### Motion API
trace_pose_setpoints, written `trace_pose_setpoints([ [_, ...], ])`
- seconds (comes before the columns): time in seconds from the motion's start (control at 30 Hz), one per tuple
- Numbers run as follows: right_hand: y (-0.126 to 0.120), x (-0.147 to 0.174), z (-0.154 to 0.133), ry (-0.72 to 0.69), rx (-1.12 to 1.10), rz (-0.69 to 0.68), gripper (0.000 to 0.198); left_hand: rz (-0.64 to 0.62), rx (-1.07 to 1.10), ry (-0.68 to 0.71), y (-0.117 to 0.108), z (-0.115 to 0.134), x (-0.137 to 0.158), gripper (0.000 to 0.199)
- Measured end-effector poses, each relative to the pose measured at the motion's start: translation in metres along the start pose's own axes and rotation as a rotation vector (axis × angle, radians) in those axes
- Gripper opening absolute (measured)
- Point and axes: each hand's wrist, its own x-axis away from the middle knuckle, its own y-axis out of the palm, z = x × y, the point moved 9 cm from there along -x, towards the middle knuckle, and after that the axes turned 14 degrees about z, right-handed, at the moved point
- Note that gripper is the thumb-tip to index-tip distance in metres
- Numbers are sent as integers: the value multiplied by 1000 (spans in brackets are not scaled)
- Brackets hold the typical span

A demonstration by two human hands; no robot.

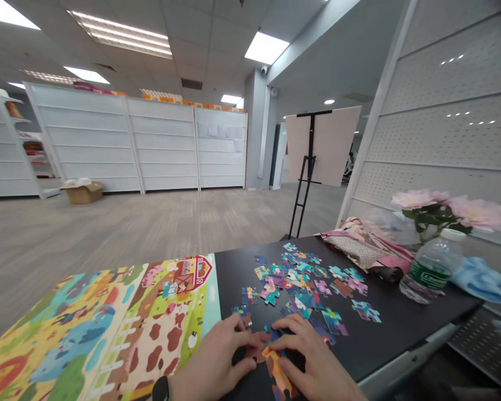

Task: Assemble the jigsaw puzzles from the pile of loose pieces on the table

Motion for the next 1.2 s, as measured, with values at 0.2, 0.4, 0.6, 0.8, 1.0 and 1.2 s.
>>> trace_pose_setpoints([
  [0.2,3,1,4,52,-26,-54,23,-60,-53,-17,-3,4,4,30],
  [0.4,6,1,6,87,-37,-76,22,-43,-81,18,-1,7,5,16],
  [0.6,8,2,14,92,-38,-54,25,27,11,-18,-2,-3,4,16],
  [0.8,-4,1,21,114,-24,97,25,260,-31,-47,-43,-35,-9,30],
  [1.0,-2,-2,16,34,3,110,21,164,-90,7,-31,-46,-11,34],
  [1.2,-4,-4,13,64,-8,99,18,199,-31,-13,-23,-41,-18,31],
])
